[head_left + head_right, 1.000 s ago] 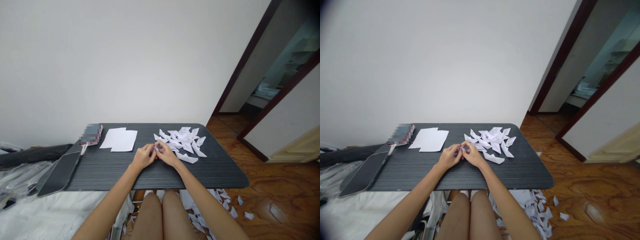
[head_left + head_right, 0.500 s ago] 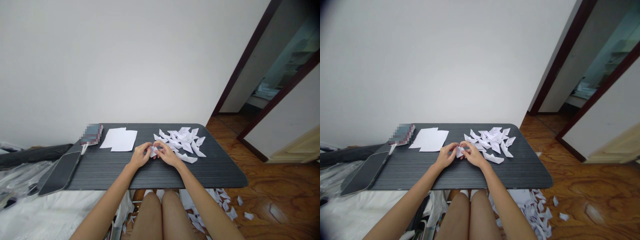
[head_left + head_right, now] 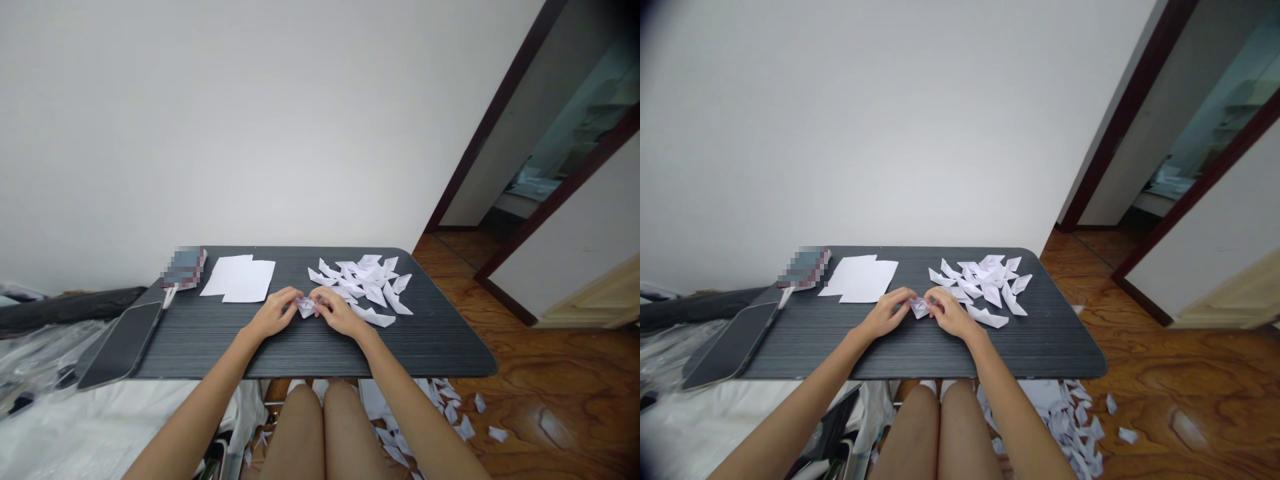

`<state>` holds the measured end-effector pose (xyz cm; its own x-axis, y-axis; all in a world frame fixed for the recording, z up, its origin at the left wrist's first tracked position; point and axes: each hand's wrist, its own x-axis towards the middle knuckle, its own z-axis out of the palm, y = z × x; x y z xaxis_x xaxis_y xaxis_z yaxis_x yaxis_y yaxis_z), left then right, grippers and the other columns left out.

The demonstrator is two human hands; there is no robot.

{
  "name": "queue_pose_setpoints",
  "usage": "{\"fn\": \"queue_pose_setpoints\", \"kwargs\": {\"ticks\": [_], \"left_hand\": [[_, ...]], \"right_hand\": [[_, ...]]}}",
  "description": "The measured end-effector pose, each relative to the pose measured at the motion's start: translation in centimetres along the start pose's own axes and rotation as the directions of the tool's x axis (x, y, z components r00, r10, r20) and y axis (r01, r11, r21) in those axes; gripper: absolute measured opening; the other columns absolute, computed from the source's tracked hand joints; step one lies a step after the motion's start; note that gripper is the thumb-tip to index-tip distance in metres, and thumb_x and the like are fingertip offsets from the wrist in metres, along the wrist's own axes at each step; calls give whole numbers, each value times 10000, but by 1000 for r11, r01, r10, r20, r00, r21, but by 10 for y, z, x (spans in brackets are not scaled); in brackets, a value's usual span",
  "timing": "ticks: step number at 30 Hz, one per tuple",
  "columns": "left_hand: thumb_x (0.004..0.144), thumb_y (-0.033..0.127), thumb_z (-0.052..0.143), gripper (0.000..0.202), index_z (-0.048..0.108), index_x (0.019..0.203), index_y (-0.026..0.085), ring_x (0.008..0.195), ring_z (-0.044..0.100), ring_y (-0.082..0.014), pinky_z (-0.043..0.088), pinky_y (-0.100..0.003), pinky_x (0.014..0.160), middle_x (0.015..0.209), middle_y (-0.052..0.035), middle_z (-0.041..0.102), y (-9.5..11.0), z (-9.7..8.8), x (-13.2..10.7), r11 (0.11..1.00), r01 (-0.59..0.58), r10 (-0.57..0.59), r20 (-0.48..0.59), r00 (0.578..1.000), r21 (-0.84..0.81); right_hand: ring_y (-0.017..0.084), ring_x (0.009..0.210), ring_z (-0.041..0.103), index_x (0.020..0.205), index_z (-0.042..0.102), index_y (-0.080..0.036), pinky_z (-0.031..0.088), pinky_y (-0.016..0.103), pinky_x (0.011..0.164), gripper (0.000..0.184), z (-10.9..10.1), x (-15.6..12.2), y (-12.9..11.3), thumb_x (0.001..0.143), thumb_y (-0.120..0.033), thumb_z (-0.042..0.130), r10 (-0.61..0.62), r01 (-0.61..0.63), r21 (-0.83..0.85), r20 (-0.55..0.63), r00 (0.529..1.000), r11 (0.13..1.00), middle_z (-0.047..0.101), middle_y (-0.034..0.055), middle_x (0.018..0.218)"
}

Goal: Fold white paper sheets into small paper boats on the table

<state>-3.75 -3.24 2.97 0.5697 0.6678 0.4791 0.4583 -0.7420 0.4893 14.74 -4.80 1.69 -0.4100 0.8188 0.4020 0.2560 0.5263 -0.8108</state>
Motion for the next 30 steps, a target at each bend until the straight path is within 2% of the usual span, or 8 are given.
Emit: {"fn": "queue_pose_setpoints", "kwargs": {"ticks": [4,8,11,16,20,25,30], "left_hand": [[806,121,322,264,568,897,152,839,530,-142,425,-276,789,886,-67,556,0,-6,-3,998,-53,51,85,995,28],[798,137,367,235,556,936,156,895,511,-151,406,-287,828,953,-75,526,4,-13,-5,996,-93,88,198,976,14],[778,213,462,207,548,958,159,947,493,-166,390,-305,859,1016,-86,503,5,-16,-8,994,-114,110,254,961,-2],[763,275,515,173,582,874,160,937,509,-164,407,-306,840,984,-84,550,-2,-11,-12,994,-100,108,222,969,-45],[774,275,501,170,605,855,168,941,524,-162,417,-303,835,1013,-84,559,-4,-8,-13,994,-77,92,192,977,-82],[800,253,458,193,599,908,177,908,528,-153,416,-298,833,984,-73,535,2,-7,-14,997,-61,69,205,976,-46],[760,269,516,159,619,811,160,880,505,-160,421,-298,814,957,-74,489,7,-3,-13,1000,-9,5,160,987,29]], "right_hand": [[159,869,470,814,487,-192,365,328,810,141,-3,-3,-8,771,-90,401,-92,99,-149,52,994,984,511,39,889],[154,907,458,790,472,-189,356,317,821,151,-4,-5,-12,770,-68,384,-116,118,-153,19,993,981,496,51,957],[159,888,464,784,472,-188,373,318,794,148,-3,-6,-11,755,-66,394,-101,100,-152,-4,995,983,494,56,964],[153,818,490,868,491,-190,411,297,725,202,-3,-11,-11,741,-64,396,-82,92,-192,62,995,977,511,51,921],[163,905,486,911,534,-198,389,315,812,231,-4,-13,-16,741,-78,435,-122,162,-275,158,980,948,496,57,979],[174,916,491,921,555,-209,390,327,818,188,-5,-13,-14,773,-139,461,-94,149,-333,177,980,931,497,58,974],[172,875,493,802,545,-178,394,308,773,93,-5,-9,-9,777,-141,463,-90,146,-338,175,980,930,512,66,941]]}}
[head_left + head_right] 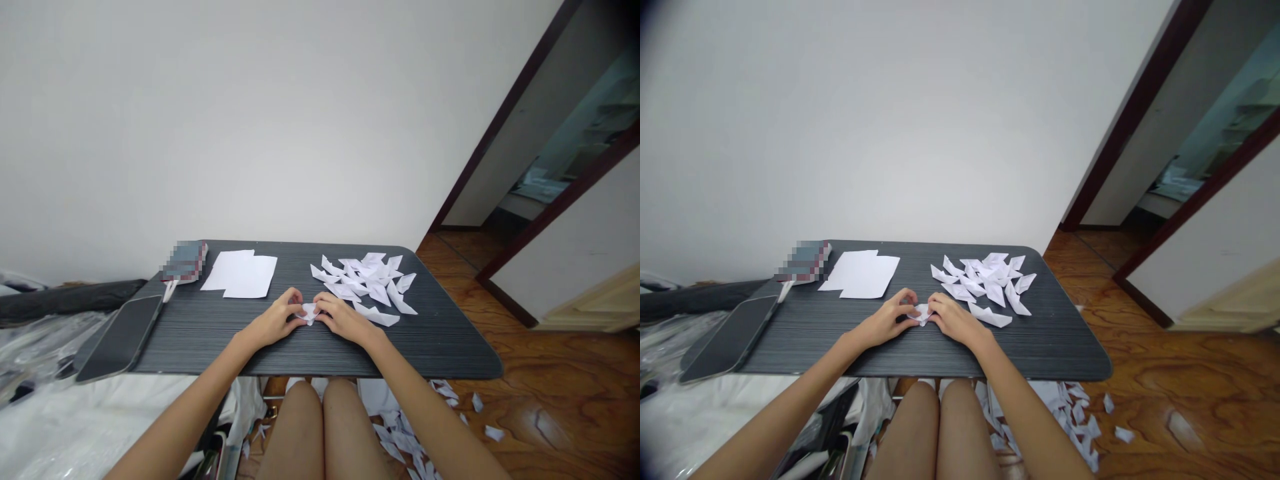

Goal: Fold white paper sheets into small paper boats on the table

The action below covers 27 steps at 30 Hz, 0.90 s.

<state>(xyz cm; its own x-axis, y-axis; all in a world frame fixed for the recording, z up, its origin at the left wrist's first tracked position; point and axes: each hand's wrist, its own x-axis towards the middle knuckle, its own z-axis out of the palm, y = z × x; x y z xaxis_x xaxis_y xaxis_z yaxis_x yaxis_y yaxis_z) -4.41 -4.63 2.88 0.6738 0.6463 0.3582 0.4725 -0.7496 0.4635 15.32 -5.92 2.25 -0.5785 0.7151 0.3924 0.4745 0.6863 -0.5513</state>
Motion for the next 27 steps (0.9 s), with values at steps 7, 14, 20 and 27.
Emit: {"fn": "queue_pose_setpoints", "kwargs": {"ticks": [7,14,20,27], "left_hand": [[796,285,461,221,643,768,162,775,551,-144,435,-274,737,871,-61,589,-6,0,-1,988,111,-118,-60,991,-111],[739,319,543,192,609,781,143,710,574,-148,442,-247,657,774,-50,631,-2,6,-3,968,158,-190,-153,970,-197],[771,292,505,178,617,802,157,768,576,-145,440,-257,720,812,-52,631,3,4,-5,975,77,-121,-212,970,-207],[724,306,557,385,498,1077,162,656,552,-116,442,-215,608,724,-4,583,4,8,-4,893,211,-311,-208,927,-397]], "right_hand": [[140,669,500,710,514,-177,393,269,633,84,2,-2,7,779,-185,465,132,-116,146,-100,986,982,553,19,723],[153,736,527,689,517,-180,414,283,661,94,11,-4,8,765,-229,491,185,-124,282,-202,962,951,583,40,819],[165,786,540,756,561,-188,418,309,714,59,10,-3,4,738,-236,532,109,-48,263,-224,968,963,588,49,844],[146,696,537,685,482,-187,408,277,653,93,15,0,-2,716,-240,552,264,-154,375,-261,929,914,572,11,723]]}}
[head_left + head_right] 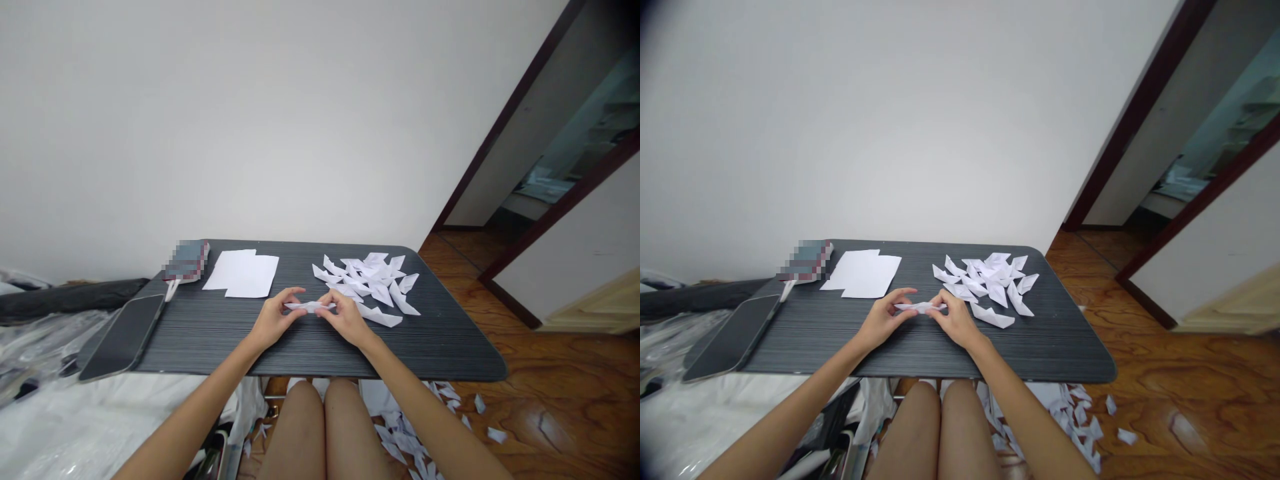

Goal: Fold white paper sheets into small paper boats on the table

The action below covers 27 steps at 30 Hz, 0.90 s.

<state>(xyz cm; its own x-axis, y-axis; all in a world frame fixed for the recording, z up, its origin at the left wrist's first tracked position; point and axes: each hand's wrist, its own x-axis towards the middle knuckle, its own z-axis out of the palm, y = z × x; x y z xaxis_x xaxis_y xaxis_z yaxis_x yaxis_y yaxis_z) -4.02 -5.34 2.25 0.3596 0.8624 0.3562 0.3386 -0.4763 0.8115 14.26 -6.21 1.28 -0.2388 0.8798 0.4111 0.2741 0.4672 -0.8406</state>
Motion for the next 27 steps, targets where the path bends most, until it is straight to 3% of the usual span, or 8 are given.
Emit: {"fn": "queue_pose_setpoints", "kwargs": {"ticks": [4,7,12,14,18,22,24,27], "left_hand": [[708,319,564,283,606,916,132,619,522,-104,405,-192,541,740,-23,580,0,1,6,998,65,-63,104,993,-14],[706,355,555,283,639,780,96,530,494,-91,382,-187,489,630,-23,576,4,2,10,993,119,-114,166,980,-20],[724,362,530,294,643,712,91,477,512,-95,408,-197,484,555,-24,592,8,8,11,989,135,-130,87,988,-52],[731,363,522,302,648,755,90,518,571,-127,458,-229,535,589,-39,632,6,11,9,971,197,-184,106,977,-133],[712,364,550,368,612,957,96,789,625,-204,489,-327,753,866,-66,669,4,9,5,864,338,-269,223,937,-374],[743,375,522,538,420,1207,121,881,602,-210,476,-365,802,907,-54,661,8,-1,-1,772,431,-281,358,890,-466],[745,373,524,613,323,1266,119,882,602,-213,489,-367,779,888,-59,665,8,-6,-4,773,428,-287,344,894,-469],[728,361,549,579,412,1202,57,844,615,-223,502,-361,753,866,-104,667,6,-13,-9,825,396,-305,272,913,-403]], "right_hand": [[118,621,523,818,442,-198,407,259,642,157,2,1,-4,702,-217,547,34,-35,103,4,999,994,540,-29,673],[113,618,533,873,445,-197,408,248,648,216,3,2,-5,689,-216,556,45,-46,147,10,999,988,546,-39,645],[98,441,484,754,574,-157,392,218,468,147,3,3,3,723,-291,521,187,-194,186,55,981,963,557,-13,515],[94,409,473,714,604,-150,391,218,445,183,2,3,5,739,-299,501,202,-212,186,69,977,959,559,-4,490],[105,442,527,793,620,-136,425,226,471,238,-3,-1,4,771,-305,455,183,-201,206,107,977,958,616,26,566],[87,374,485,888,616,-117,389,199,412,292,-7,-9,0,791,-315,425,176,-199,142,158,972,970,613,20,511],[79,348,454,945,608,-118,371,190,396,304,-9,-13,-1,795,-310,427,168,-185,103,154,974,977,594,4,465],[81,388,462,991,601,-129,402,202,442,305,-15,-19,-3,800,-292,428,128,-134,47,107,986,990,613,12,512]]}}
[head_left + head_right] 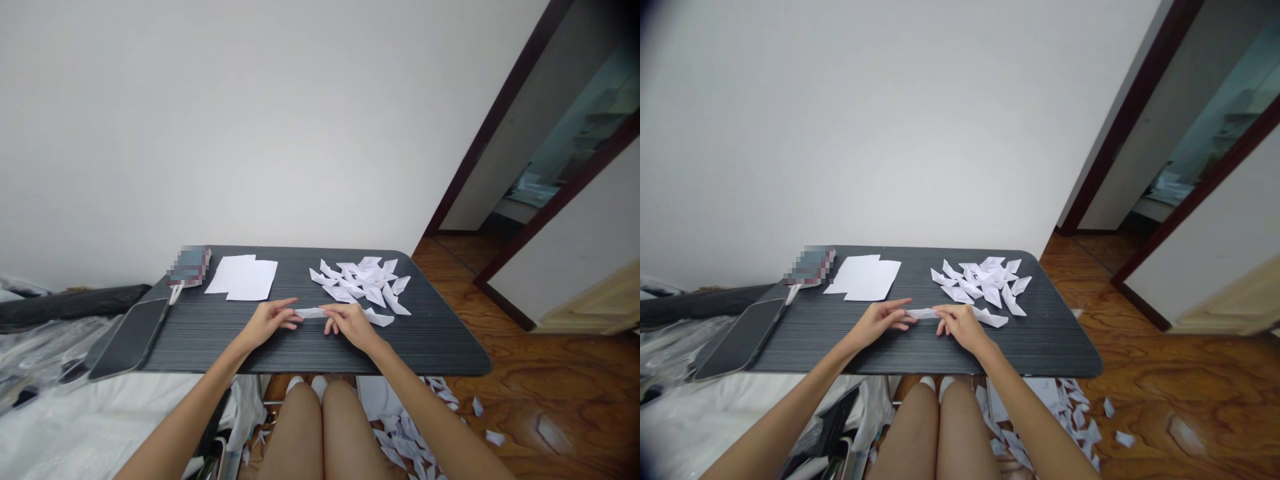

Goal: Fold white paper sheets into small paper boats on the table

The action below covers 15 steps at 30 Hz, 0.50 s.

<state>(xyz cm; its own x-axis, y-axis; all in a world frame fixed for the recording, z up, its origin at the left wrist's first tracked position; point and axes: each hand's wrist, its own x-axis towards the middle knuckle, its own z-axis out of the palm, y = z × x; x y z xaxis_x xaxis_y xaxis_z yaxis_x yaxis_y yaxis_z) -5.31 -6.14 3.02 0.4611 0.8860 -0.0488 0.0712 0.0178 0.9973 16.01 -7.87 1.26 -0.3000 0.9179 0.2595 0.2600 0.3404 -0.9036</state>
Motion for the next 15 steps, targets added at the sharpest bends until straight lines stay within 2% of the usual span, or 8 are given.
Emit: {"fn": "queue_pose_setpoints", "kwargs": {"ticks": [4,7,10,13,15], "left_hand": [[707,346,569,375,617,946,61,795,627,-222,495,-351,770,890,-114,662,-1,-4,-6,982,-45,58,-67,996,186],[685,344,585,322,652,862,83,781,629,-218,501,-329,753,878,-95,668,2,2,-10,951,-91,128,-107,986,295],[709,361,551,337,647,867,79,743,635,-208,513,-313,708,846,-98,674,5,6,-12,940,-110,149,-101,984,324],[765,396,457,384,627,910,83,724,636,-207,519,-325,661,859,-109,668,7,-7,-11,901,-115,199,-163,966,417],[758,399,466,380,617,953,109,822,615,-223,487,-358,753,941,-110,646,6,-26,-8,776,-116,334,-246,910,620]], "right_hand": [[99,513,519,1063,564,-141,448,236,564,315,-4,-9,-5,812,-250,408,-75,76,-107,17,997,991,649,32,649],[103,557,536,1122,518,-142,448,242,603,337,-2,-14,-13,825,-220,379,-99,107,-166,59,993,980,648,33,689],[102,547,526,1138,504,-137,441,237,606,346,-1,-17,-20,829,-207,363,-101,118,-243,80,992,963,640,26,673],[107,521,525,1124,517,-129,438,238,613,347,-5,-15,-23,834,-213,348,-96,96,-344,17,995,934,627,15,613],[123,534,548,1114,528,-120,440,251,634,351,-11,-13,-25,828,-223,353,-81,41,-439,-73,994,898,627,22,595]]}}
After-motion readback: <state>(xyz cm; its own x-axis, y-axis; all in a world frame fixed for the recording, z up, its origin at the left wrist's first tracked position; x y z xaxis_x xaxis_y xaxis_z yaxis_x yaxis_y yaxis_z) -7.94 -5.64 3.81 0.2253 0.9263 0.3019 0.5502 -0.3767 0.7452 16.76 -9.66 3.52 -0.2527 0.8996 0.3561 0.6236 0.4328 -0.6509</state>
